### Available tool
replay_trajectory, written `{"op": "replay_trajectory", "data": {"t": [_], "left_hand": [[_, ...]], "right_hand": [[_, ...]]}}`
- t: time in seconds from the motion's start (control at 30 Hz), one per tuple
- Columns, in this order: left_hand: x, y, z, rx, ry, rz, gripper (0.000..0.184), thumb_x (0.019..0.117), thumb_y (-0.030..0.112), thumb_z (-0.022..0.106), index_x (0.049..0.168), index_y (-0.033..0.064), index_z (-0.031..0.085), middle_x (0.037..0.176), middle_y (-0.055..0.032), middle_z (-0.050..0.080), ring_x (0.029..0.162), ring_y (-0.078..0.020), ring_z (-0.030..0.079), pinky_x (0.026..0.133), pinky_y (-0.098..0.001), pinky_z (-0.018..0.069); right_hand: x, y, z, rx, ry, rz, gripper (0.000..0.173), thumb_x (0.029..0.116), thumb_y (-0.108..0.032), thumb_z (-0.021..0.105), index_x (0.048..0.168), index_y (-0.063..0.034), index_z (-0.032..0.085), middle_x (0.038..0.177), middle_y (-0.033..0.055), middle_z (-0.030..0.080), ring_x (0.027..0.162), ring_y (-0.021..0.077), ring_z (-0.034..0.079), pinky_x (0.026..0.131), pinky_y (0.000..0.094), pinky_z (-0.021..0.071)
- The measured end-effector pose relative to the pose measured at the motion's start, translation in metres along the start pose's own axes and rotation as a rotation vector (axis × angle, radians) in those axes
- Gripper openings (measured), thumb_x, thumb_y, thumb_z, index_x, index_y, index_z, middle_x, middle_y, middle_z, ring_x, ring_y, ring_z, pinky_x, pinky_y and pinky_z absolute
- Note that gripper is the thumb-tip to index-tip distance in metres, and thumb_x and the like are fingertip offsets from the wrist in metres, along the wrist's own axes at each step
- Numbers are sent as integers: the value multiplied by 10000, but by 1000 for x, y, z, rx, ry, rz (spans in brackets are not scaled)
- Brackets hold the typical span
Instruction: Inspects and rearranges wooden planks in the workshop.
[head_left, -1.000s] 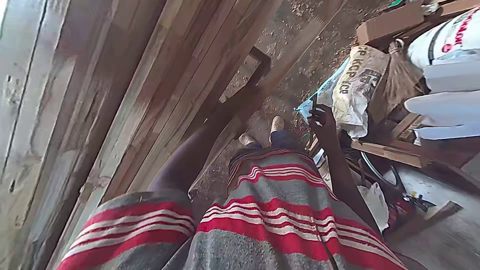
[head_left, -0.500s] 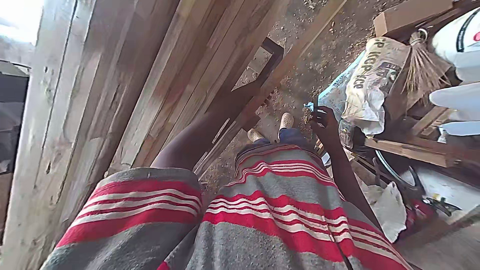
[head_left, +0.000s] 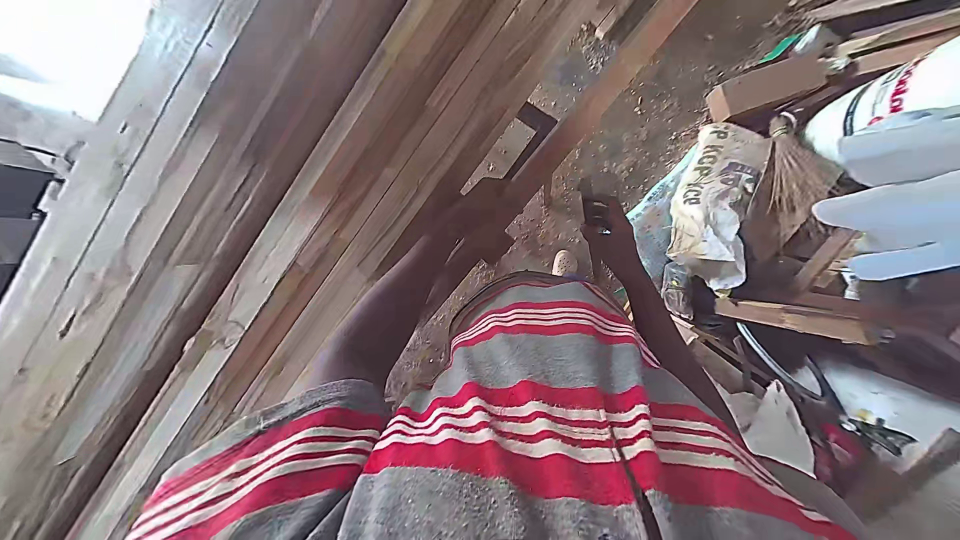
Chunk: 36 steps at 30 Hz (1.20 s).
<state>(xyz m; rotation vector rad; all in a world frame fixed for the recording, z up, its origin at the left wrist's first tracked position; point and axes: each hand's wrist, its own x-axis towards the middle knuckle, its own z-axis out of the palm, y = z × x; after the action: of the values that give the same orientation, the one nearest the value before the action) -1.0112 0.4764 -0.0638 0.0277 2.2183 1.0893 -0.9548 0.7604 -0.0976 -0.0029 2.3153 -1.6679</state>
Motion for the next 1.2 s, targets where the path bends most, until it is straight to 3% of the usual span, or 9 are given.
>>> {"op": "replay_trajectory", "data": {"t": [0.17,0.23,0.33,0.43,0.6,0.73,0.87,1.0,1.2], "left_hand": [[-4,-7,-4,-181,-140,-13,372,1012,342,619,1237,48,647,1059,-82,726,887,-153,695,804,-372,582],[-2,-11,-2,-168,-126,33,387,1011,364,587,1227,48,644,1043,-74,722,869,-138,686,792,-360,581],[2,-7,-1,-4,-111,44,354,1067,318,542,1195,3,642,997,-120,684,854,-180,653,808,-402,556],[1,5,-2,141,-138,-40,462,1083,364,517,1255,-59,589,1080,-237,654,967,-322,650,891,-534,524],[-6,7,-10,129,-170,27,356,1079,304,529,1180,-17,646,976,-158,671,848,-229,645,810,-450,541],[-5,0,-4,79,-159,72,330,1083,280,523,1197,-8,637,991,-148,667,852,-211,637,808,-427,539],[-3,14,-2,203,-202,-6,447,1053,342,585,1280,-43,610,1140,-246,667,1048,-362,654,946,-581,501],[-11,14,0,228,-249,32,401,1038,231,616,1306,-64,568,1139,-262,648,1038,-368,642,934,-583,501],[-29,51,-1,442,-266,-148,432,1076,316,538,1254,-69,616,1195,-290,648,1146,-437,618,1005,-656,437]], "right_hand": [[22,-25,5,-215,-15,-141,601,888,-66,686,1457,-31,497,1309,240,639,1157,366,661,979,538,538],[30,-36,9,-307,-32,-144,632,883,-100,698,1481,-77,494,1293,239,636,1135,388,658,945,575,539],[35,-50,16,-375,-67,-128,653,901,-127,702,1513,-120,474,1310,228,628,1141,393,653,935,590,537],[30,-54,20,-336,-59,-117,650,889,-86,702,1501,-91,482,1299,241,640,1141,393,659,953,587,532],[23,-46,25,-338,-63,-105,662,901,-108,726,1510,-87,467,1294,237,644,1090,377,676,931,571,543],[25,-48,25,-378,-58,-106,651,899,-69,718,1502,-71,473,1305,255,632,1097,393,669,929,568,537],[33,-50,28,-455,-33,-90,659,905,-118,723,1514,-82,472,1314,253,636,1137,409,664,958,602,533],[35,-60,31,-494,-17,-59,674,918,-141,723,1535,-84,459,1305,275,633,1194,440,630,1009,607,503],[33,-79,43,-637,-40,-17,726,912,-156,743,1565,-153,426,1309,252,606,1088,444,658,829,633,556]]}}
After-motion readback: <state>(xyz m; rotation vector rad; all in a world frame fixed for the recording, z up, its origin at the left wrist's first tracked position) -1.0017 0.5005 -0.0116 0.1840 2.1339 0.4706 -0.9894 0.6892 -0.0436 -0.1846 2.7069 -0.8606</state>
